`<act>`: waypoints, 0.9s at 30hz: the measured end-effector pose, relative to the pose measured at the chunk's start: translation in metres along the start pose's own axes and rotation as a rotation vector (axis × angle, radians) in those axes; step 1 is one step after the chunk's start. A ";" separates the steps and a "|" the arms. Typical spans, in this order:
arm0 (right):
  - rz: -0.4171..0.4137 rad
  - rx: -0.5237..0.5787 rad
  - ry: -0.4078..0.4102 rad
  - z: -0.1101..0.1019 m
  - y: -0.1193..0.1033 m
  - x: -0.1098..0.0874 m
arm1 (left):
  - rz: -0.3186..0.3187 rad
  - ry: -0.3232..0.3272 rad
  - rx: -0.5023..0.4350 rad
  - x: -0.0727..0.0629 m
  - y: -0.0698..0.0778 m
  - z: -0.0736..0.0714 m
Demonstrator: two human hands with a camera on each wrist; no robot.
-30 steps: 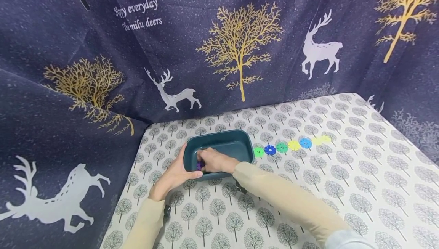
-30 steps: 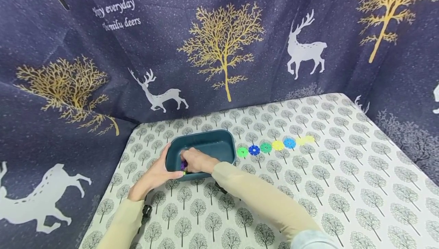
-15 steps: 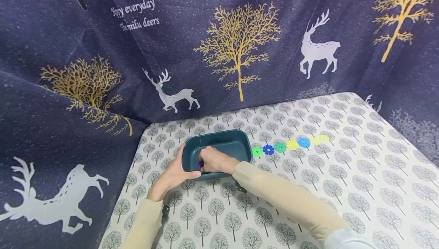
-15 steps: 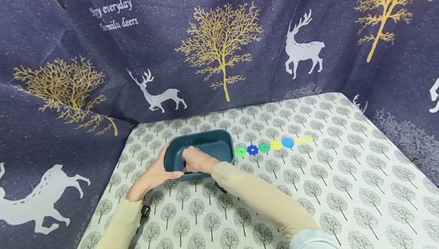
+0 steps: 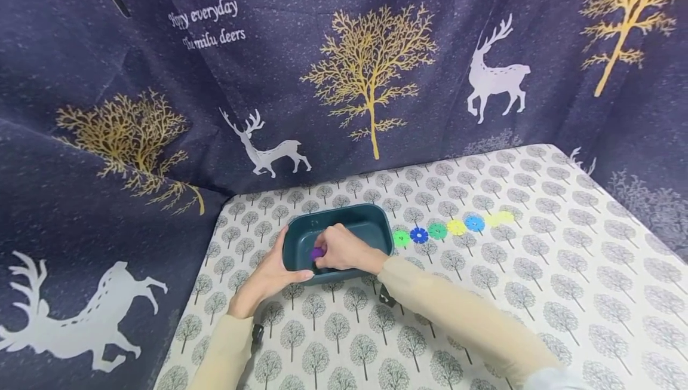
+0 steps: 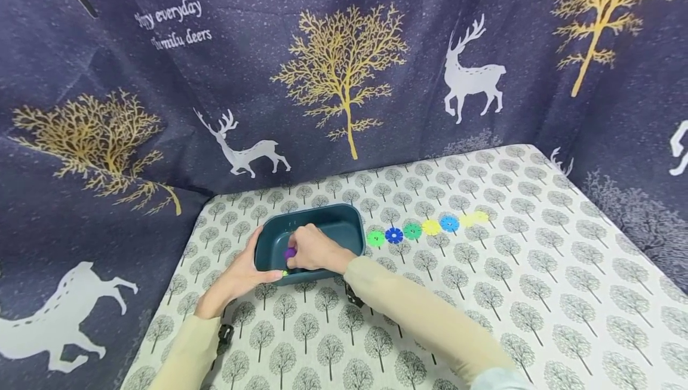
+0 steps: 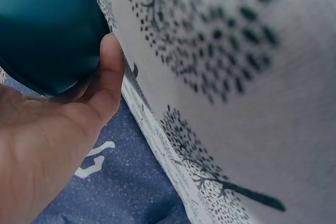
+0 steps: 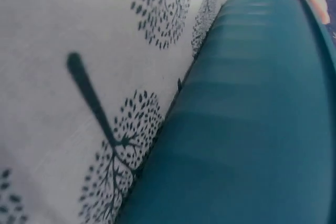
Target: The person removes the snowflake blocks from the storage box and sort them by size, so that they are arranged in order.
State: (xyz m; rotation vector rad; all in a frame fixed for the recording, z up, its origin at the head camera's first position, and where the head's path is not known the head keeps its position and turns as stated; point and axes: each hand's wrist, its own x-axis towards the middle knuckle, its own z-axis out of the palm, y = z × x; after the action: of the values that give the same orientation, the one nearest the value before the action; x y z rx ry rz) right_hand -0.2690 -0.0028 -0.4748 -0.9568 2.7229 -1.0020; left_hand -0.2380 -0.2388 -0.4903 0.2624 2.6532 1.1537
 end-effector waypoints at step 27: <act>0.110 0.146 0.257 -0.068 0.028 -0.075 | -0.053 0.001 0.051 0.001 0.001 0.003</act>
State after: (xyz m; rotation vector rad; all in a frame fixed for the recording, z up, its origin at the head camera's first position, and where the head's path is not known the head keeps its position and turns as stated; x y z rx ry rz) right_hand -0.2427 0.0953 -0.4479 -0.6887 2.8141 -1.3649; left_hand -0.2384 -0.2352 -0.4916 0.1990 2.6760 1.0718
